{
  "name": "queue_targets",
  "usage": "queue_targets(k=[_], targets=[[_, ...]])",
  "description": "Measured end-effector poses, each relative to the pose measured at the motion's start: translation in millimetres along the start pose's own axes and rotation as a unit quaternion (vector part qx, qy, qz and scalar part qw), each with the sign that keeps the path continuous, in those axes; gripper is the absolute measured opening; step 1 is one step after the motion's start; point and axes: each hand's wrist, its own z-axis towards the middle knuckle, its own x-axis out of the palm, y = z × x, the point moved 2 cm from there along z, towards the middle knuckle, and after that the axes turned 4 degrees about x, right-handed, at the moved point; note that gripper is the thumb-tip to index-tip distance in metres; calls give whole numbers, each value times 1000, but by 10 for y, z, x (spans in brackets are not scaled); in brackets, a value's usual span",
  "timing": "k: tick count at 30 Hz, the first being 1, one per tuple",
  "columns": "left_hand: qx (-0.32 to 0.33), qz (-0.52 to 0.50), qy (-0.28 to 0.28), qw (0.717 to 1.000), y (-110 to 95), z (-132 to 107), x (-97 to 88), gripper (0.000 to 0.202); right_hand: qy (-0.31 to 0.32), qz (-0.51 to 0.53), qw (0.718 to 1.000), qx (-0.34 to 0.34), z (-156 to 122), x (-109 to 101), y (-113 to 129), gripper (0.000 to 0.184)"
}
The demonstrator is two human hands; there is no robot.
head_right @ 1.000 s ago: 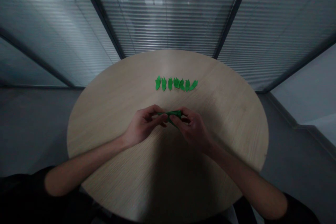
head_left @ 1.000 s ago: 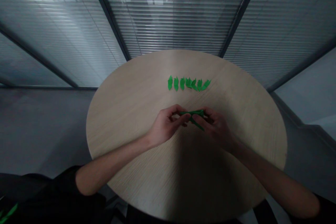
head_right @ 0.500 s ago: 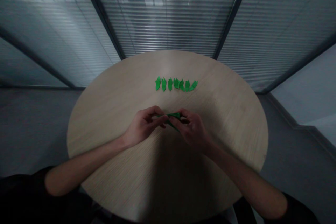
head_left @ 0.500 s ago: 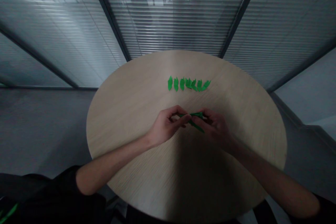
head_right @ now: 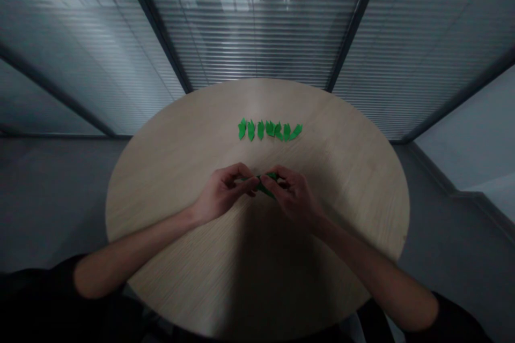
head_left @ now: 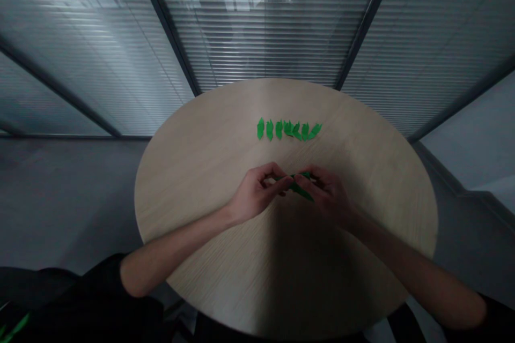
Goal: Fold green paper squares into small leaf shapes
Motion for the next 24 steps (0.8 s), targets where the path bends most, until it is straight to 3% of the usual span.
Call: queue_targets(k=[9, 24], targets=[[1, 3, -1, 1000, -27, -7, 10, 38, -14, -23, 999, -27, -4, 2, 23, 32], [0, -8, -25, 1000, -22, -5, -8, 40, 6, 26, 1000, 9, -4, 9, -44, 24]])
